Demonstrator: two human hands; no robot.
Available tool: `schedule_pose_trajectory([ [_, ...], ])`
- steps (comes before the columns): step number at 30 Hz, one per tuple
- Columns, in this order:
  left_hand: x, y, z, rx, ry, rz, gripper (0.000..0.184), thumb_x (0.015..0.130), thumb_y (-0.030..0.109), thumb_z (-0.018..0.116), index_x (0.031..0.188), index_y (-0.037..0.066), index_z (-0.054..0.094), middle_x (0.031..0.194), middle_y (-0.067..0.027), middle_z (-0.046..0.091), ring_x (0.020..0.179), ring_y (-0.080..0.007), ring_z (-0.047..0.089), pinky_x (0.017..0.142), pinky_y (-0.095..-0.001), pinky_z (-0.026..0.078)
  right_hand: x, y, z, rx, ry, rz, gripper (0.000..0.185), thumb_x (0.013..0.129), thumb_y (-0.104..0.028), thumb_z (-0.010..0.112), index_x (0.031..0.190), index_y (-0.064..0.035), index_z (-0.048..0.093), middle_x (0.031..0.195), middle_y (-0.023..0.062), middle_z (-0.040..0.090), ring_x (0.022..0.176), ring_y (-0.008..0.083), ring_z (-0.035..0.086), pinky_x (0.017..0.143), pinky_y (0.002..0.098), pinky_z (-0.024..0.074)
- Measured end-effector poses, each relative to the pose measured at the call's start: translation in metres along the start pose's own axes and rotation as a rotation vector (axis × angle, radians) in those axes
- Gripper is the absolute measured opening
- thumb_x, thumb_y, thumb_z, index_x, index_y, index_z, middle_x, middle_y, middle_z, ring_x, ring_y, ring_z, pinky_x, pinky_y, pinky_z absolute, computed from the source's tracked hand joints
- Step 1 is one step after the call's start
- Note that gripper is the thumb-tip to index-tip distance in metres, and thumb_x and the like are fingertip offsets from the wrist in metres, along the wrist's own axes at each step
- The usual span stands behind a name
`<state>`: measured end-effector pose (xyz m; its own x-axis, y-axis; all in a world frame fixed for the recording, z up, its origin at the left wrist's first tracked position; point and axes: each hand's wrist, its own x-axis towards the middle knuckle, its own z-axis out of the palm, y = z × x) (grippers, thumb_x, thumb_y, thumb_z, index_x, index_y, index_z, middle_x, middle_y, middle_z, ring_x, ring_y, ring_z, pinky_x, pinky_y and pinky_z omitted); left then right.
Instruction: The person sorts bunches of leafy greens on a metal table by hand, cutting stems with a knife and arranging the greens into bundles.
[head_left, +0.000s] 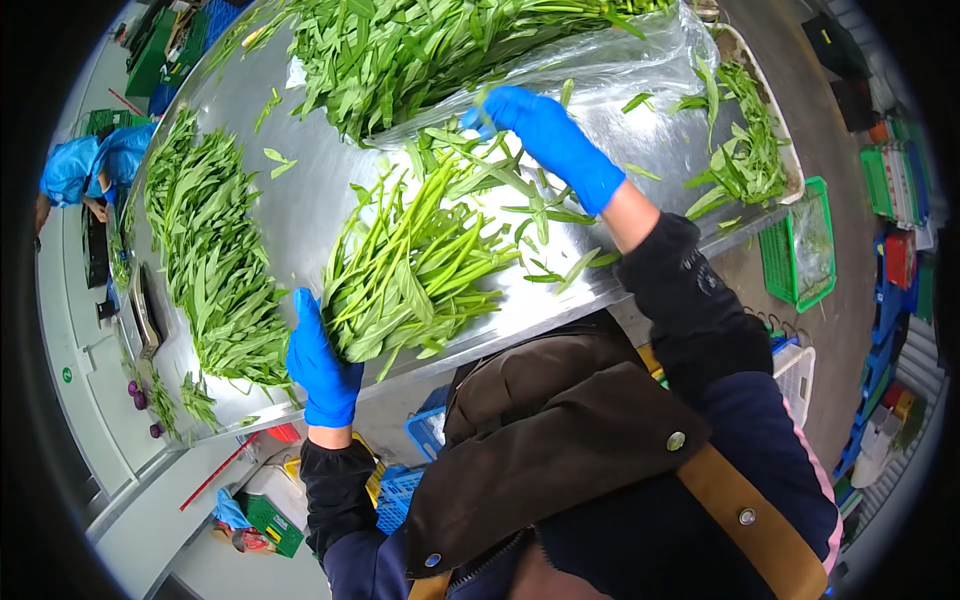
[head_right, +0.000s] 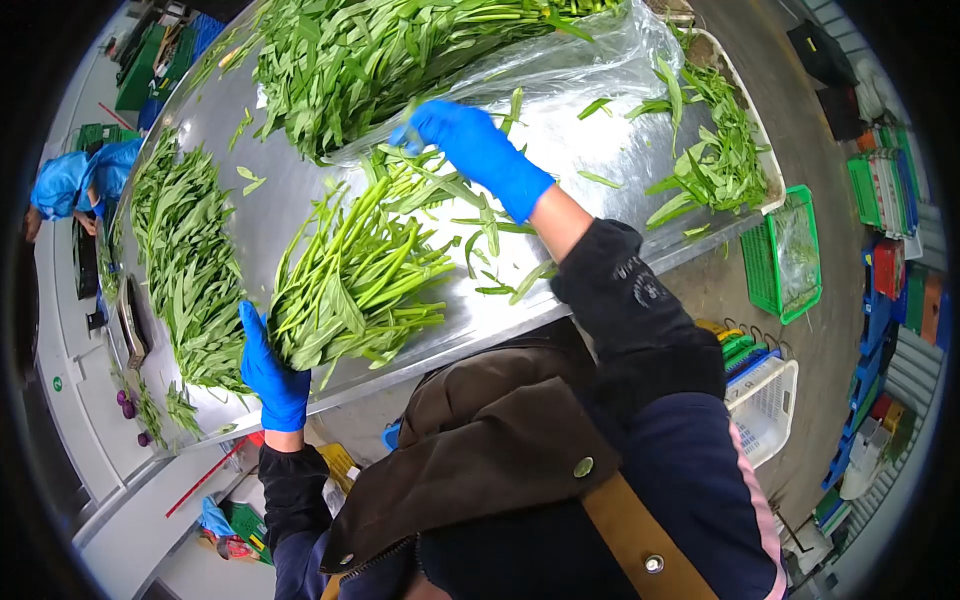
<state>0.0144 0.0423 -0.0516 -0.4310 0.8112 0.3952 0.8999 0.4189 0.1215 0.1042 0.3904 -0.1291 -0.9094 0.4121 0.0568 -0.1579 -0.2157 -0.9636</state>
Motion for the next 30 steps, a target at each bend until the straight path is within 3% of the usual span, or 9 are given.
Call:
schedule_pose_trajectory([
  [2,0.002,0.002,0.002,-0.010,-0.011,-0.020,0.094,0.065,0.011,0.081,0.143,-0.001,0.030,0.093,-0.0095,0.066,0.068,-0.0241,0.061,0.062,-0.0323,0.048,-0.015,-0.033,0.026,-0.556,-0.195,-0.557,0.040,0.084,-0.018,0.065,0.123,-0.0097,0.056,0.128,0.0107,0.055,0.113,0.0227,0.056,0.101,0.0371,0.0393],
  [7,0.009,0.006,0.007,-0.108,0.011,0.024,0.093,0.062,0.010,0.080,0.141,-0.002,0.033,0.088,-0.0093,0.062,0.068,-0.0252,0.057,0.059,-0.0356,0.044,-0.030,-0.027,0.069,-0.739,-0.420,-0.744,0.039,0.080,-0.014,0.069,0.119,-0.0118,0.063,0.124,0.0085,0.060,0.116,0.0239,0.054,0.102,0.0355,0.0356],
  [9,0.011,0.008,0.005,-0.082,-0.018,0.077,0.092,0.062,0.009,0.079,0.141,-0.002,0.034,0.089,-0.0094,0.063,0.069,-0.0257,0.057,0.060,-0.0354,0.045,-0.040,-0.023,0.067,-0.080,-0.430,0.057,0.028,0.083,-0.016,0.068,0.110,-0.0078,0.068,0.106,0.0092,0.068,0.102,0.0195,0.062,0.094,0.0315,0.0430],
  [13,0.019,0.013,0.000,-0.087,-0.033,0.112,0.088,0.063,0.006,0.077,0.140,-0.002,0.035,0.092,-0.0094,0.064,0.072,-0.0264,0.058,0.063,-0.0349,0.046,-0.046,-0.029,0.052,0.003,-0.264,0.142,0.019,0.085,-0.014,0.066,0.100,-0.0037,0.070,0.093,0.0073,0.070,0.087,0.0152,0.064,0.083,0.0294,0.0492],
  [14,0.019,0.011,0.000,-0.083,-0.020,0.103,0.088,0.064,0.007,0.077,0.140,-0.002,0.035,0.091,-0.0090,0.064,0.072,-0.0258,0.058,0.063,-0.0346,0.046,-0.027,-0.015,0.029,-0.234,-0.300,-0.439,0.014,0.082,-0.009,0.067,0.094,-0.0021,0.071,0.090,0.0061,0.069,0.081,0.0120,0.063,0.079,0.0282,0.0497],
  [18,0.002,0.002,-0.004,-0.114,-0.060,-0.126,0.097,0.064,0.004,0.078,0.146,0.006,0.027,0.111,-0.0134,0.064,0.072,-0.0238,0.063,0.066,-0.0306,0.050,-0.013,-0.017,-0.029,0.006,-0.011,0.442,0.053,0.080,-0.019,0.066,0.127,-0.0003,0.052,0.104,0.0074,0.063,0.083,0.0105,0.061,0.077,0.0263,0.0485],
  [24,0.013,0.017,-0.001,-0.333,-0.163,-0.361,0.109,0.062,-0.002,0.076,0.150,0.014,0.015,0.107,-0.0140,0.064,0.081,-0.0208,0.063,0.073,-0.0295,0.050,-0.040,-0.011,0.030,-0.179,-0.362,0.484,0.050,0.079,-0.028,0.072,0.117,0.0027,0.060,0.112,0.0111,0.063,0.092,0.0134,0.061,0.081,0.0255,0.0483],
  [28,0.009,0.023,-0.005,-0.494,-0.152,-0.474,0.108,0.066,0.003,0.078,0.151,0.014,0.012,0.103,-0.0106,0.064,0.083,-0.0167,0.061,0.076,-0.0273,0.048,-0.025,-0.020,-0.038,-0.029,0.315,0.379,0.023,0.084,-0.017,0.064,0.103,-0.0042,0.069,0.091,0.0048,0.070,0.083,0.0119,0.063,0.080,0.0255,0.0489],
  [30,0.007,0.023,-0.002,-0.486,-0.152,-0.483,0.108,0.067,0.005,0.079,0.151,0.014,0.011,0.103,-0.0096,0.064,0.083,-0.0162,0.060,0.076,-0.0272,0.048,-0.023,-0.024,-0.041,-0.315,-0.111,0.418,0.023,0.085,-0.025,0.065,0.095,-0.0052,0.072,0.091,0.0053,0.071,0.084,0.0135,0.063,0.082,0.0285,0.0489],
])
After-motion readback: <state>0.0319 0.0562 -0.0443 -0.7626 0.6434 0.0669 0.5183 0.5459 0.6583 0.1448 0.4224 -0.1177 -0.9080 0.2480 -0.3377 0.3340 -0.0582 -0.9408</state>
